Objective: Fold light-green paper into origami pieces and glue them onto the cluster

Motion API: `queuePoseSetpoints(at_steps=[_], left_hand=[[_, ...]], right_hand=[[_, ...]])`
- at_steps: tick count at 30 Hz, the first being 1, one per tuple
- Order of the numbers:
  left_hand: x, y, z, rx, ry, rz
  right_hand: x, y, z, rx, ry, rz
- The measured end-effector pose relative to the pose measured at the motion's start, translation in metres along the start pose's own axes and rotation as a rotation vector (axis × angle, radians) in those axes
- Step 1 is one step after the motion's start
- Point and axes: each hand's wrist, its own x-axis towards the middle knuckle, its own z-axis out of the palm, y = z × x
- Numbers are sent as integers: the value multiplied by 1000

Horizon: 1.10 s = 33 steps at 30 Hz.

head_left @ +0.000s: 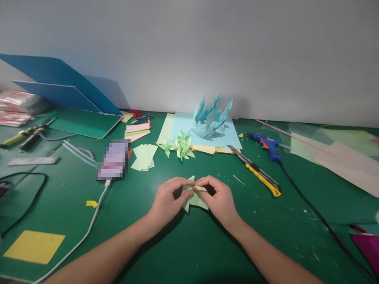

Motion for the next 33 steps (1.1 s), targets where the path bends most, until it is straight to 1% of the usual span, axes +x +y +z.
queuePoseSetpoints(at_steps=[4,10,12,16,18,25,33], left_hand=[[0,1,0,-20,-3,-35],[0,2,2,-67,-22,-130],[0,0,3,-135,-19,-170],[1,-1,3,-342,8,-269],[1,-1,4,-397,15,-293],[2,3,5,-440,48,-273],[2,5,7,-381,100,-248]], right_hand=[[-1,0,0,-25,2,-10],[-3,-1,1,-92,-14,-34],[-3,-2,2,-105,-24,-39],[-2,-4,4,-66,-63,-44],[-1,-5,4,-62,-72,-43],[-1,-6,5,-68,-68,-46],[-1,-6,6,-76,-52,-56]])
